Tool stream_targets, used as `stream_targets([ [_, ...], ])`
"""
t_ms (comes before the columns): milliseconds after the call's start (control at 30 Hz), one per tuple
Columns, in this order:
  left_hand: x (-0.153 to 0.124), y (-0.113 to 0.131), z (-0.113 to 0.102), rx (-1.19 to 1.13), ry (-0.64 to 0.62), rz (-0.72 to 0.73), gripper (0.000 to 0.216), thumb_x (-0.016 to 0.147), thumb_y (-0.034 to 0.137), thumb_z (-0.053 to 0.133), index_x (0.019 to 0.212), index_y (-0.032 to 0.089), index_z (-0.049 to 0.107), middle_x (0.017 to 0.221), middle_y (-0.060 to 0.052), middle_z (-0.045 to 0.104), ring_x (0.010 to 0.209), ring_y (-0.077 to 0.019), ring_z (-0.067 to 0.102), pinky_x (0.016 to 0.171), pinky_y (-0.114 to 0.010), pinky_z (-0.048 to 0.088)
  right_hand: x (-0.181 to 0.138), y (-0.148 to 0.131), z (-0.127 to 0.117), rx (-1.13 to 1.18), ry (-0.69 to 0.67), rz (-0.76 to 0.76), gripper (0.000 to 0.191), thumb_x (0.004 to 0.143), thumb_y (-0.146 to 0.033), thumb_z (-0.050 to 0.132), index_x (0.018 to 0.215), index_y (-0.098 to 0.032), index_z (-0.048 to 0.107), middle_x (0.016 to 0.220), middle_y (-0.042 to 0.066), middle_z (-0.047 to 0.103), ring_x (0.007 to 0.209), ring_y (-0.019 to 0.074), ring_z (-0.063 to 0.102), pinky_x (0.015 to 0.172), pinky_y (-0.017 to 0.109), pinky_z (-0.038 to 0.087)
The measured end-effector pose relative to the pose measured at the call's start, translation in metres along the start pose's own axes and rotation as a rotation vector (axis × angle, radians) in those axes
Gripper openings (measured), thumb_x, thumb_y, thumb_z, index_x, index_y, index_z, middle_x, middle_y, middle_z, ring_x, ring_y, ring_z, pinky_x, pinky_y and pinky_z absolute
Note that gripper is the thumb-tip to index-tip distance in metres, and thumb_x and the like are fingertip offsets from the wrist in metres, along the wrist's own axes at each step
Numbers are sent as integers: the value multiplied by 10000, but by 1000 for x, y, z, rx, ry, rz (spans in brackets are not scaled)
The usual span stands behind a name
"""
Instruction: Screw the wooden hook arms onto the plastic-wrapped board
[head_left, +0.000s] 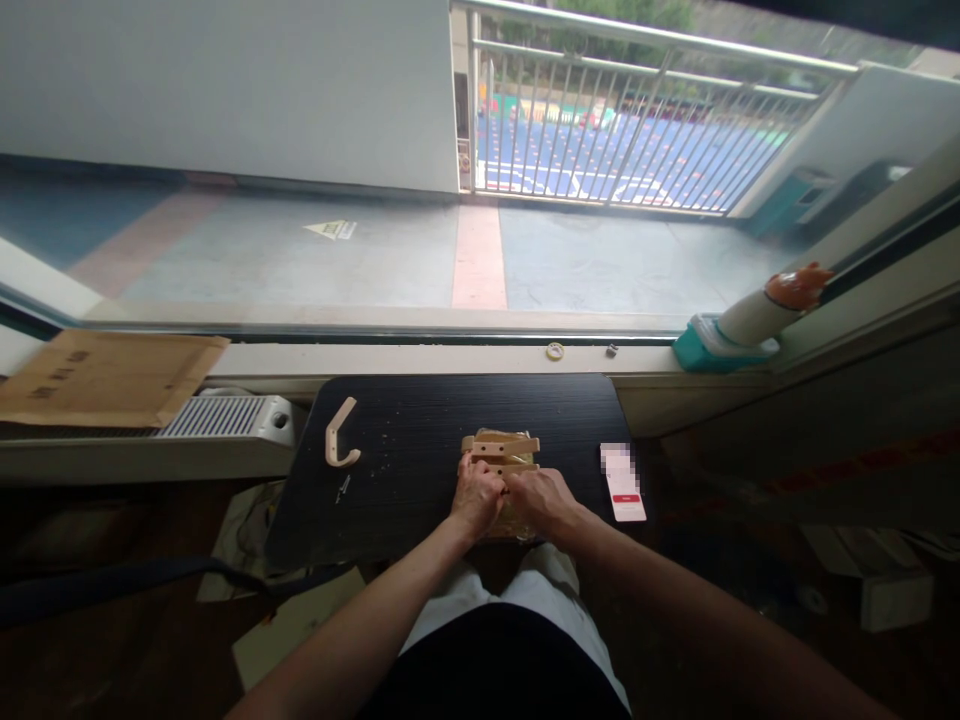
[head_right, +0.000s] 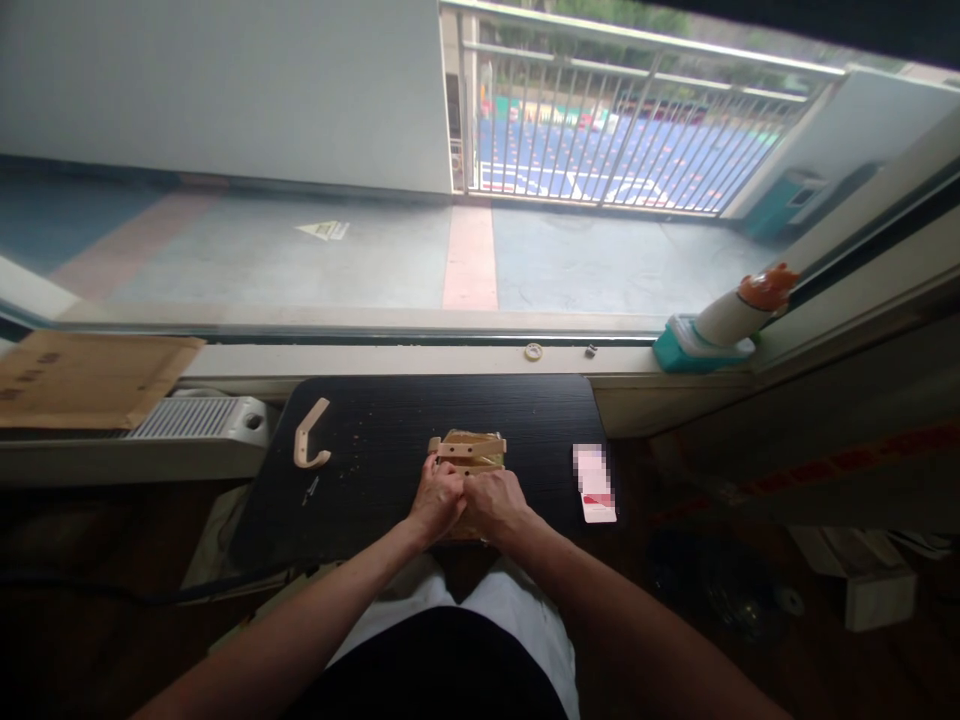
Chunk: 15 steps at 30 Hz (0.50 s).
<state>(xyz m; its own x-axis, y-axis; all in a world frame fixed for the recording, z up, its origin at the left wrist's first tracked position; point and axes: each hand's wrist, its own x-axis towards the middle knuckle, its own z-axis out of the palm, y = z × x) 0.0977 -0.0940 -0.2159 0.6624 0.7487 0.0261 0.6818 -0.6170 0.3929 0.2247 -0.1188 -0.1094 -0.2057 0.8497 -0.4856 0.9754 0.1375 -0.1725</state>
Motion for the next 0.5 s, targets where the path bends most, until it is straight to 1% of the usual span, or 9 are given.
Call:
stream_targets([
  [100, 0, 0, -1, 2, 1, 1, 150, 742, 176, 575, 650, 202, 690, 670, -49, 659, 852, -223, 543, 1029, -530, 214, 0, 8, 4, 58, 1, 133, 281, 882, -272, 419, 900, -180, 684, 925, 98, 708, 840, 212, 662, 707, 276, 477],
  [167, 0, 0, -1, -1, 0, -3, 153, 732, 161, 576, 643, 206, 693, 683, -50, 669, 852, -228, 545, 1023, -531, 216, -3, 13, 1, 59, -5, 149, 290, 886, -298, 417, 910, -179, 680, 918, 101, 709, 843, 219, 663, 707, 283, 477],
  [200, 0, -1, -1, -2, -2, -3, 155, 726, 153, 576, 644, 207, 695, 688, -50, 673, 853, -230, 547, 1023, -532, 214, -5, 14, -2, 48, -3, 120, 274, 883, -287, 426, 919, -182, 677, 919, 96, 710, 849, 219, 662, 712, 284, 476],
  [267, 1, 0, -1, 3, -9, -3, 156, 720, 148, 575, 652, 211, 701, 696, -50, 677, 853, -231, 550, 1025, -532, 208, -8, 14, -8, 10, 8, 13, 242, 875, -219, 440, 950, -190, 669, 937, 83, 710, 870, 213, 658, 723, 278, 473],
  [367, 1, 0, -2, 10, -21, -4, 152, 728, 165, 576, 663, 209, 706, 696, -56, 676, 857, -231, 550, 1031, -529, 200, -8, 10, -12, -48, 22, -113, 286, 875, -118, 406, 992, -173, 660, 969, 89, 704, 881, 211, 654, 716, 275, 474],
  [433, 1, 1, -3, 5, -27, -6, 150, 731, 173, 577, 662, 205, 706, 694, -58, 676, 864, -232, 546, 1036, -526, 194, -6, 9, -8, -74, 15, -119, 297, 869, -100, 397, 969, -148, 672, 945, 102, 706, 866, 221, 656, 703, 281, 478],
  [500, 1, 1, -4, -4, -33, -5, 151, 730, 169, 574, 666, 205, 705, 700, -58, 679, 877, -234, 542, 1039, -524, 189, -4, 9, -1, -84, -14, -76, 288, 858, -110, 410, 895, -138, 694, 896, 106, 713, 841, 223, 660, 694, 278, 479],
])
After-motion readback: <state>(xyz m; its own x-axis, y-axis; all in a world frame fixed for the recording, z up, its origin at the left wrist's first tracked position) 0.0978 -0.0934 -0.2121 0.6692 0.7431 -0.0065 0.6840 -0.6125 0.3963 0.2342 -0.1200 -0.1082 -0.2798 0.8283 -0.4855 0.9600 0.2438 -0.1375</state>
